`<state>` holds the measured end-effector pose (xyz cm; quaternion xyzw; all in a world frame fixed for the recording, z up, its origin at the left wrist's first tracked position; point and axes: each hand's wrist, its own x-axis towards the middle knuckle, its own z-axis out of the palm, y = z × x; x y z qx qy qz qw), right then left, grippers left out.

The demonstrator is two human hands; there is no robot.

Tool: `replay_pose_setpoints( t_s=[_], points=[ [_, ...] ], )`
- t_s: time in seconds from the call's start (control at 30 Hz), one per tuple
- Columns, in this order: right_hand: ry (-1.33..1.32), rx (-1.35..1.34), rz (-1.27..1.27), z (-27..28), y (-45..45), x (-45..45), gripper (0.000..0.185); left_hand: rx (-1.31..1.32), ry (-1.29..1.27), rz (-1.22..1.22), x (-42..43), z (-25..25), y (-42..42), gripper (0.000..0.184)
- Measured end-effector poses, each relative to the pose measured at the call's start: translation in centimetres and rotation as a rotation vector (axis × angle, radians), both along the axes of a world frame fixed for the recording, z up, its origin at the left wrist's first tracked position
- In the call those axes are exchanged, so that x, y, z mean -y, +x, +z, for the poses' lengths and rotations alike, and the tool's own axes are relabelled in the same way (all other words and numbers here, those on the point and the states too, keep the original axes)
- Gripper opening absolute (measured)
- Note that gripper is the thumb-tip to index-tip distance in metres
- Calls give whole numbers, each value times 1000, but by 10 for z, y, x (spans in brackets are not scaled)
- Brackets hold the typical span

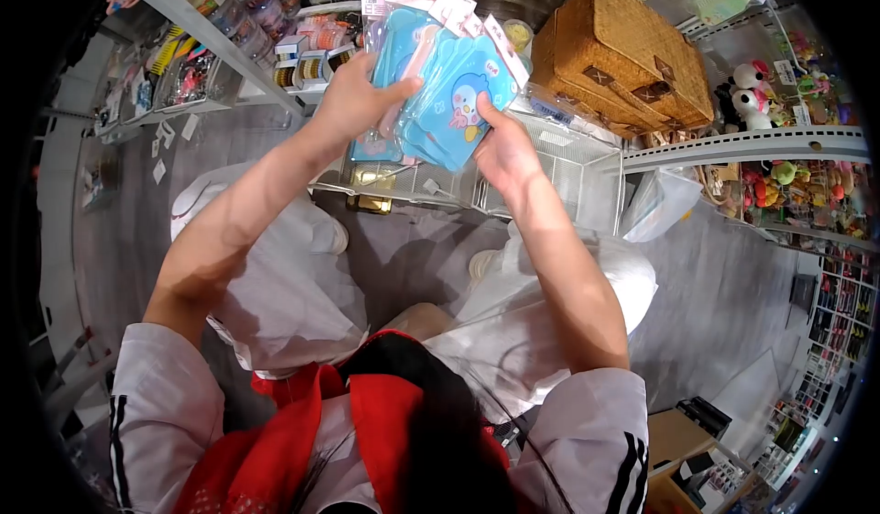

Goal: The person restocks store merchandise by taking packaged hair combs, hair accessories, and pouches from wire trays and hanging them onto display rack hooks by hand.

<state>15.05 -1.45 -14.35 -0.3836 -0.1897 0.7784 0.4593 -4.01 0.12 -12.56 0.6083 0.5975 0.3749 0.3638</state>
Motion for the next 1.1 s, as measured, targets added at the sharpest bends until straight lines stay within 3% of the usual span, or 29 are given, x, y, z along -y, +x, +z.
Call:
replay_pose_setpoints(
  t_s=[0.03,0.23,0.33,0.53,0.63,0.83,0.93,1.1],
  points=[
    [10,-7,11,-5,3,-2,40,239,-150,-60,4,16,-1,38],
    [63,-18,23,-17,10,-7,42,340,-13,-119,3,11,-6,31],
    [39,-28,-13,-25,15,-11,40,328,-159,-93,4,17,-14,30],
    [-40,-115,-89,4,12,-1,39,551,-182,-68,-1,24,-30,29],
    [0,-173,-43,4,10,0,41,496,-240,-17,0,26,-33,29],
    [47,-209,2,-14,-2,0,42,259,-74,-66,9,6,-19,32],
    [42,-138,-85,-15,-5,3,41,471,-169,-79,12,11,-19,33],
    [48,-172,-117,-1,-6,8,41,601,-282,-41,9,11,-26,31]
  ],
)
